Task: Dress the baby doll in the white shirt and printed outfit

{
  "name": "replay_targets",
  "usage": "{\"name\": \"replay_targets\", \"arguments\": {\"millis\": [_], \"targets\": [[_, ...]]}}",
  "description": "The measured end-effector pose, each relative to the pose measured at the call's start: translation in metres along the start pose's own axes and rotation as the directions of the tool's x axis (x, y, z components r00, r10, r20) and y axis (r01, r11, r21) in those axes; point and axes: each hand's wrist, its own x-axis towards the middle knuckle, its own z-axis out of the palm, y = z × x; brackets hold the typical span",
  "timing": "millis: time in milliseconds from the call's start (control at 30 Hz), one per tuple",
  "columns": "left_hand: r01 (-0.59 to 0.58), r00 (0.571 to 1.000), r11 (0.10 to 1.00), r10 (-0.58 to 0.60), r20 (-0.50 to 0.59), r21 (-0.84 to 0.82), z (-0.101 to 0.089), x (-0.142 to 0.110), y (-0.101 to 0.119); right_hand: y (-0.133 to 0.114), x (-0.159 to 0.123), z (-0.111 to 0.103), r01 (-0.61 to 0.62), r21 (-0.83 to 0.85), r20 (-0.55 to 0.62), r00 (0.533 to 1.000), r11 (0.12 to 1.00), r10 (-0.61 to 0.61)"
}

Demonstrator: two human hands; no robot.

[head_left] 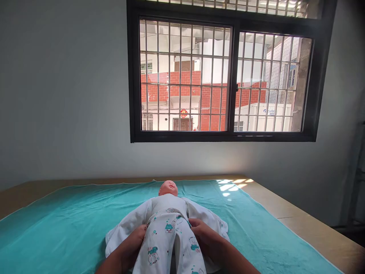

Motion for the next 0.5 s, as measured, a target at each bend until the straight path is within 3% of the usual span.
{"name": "replay_targets", "arguments": {"millis": [133, 367, 500], "targets": [[-0.034, 0.998, 0.999, 0.036, -0.051, 0.042, 0.003, -0.001, 0.004, 0.004, 0.003, 0.000, -0.017, 0.205, 0.010, 1.000, 0.979, 0.015], [-0.001, 0.997, 0.986, -0.011, -0.071, -0.165, 0.013, -0.017, 0.010, -0.001, -0.003, 0.000, -0.033, 0.323, 0.001, 0.999, 0.946, 0.035], [-0.020, 0.992, 0.987, 0.000, -0.127, -0.160, 0.015, -0.015, 0.008, 0.006, 0.003, -0.003, -0.024, 0.276, -0.064, 0.997, 0.961, 0.043]]}}
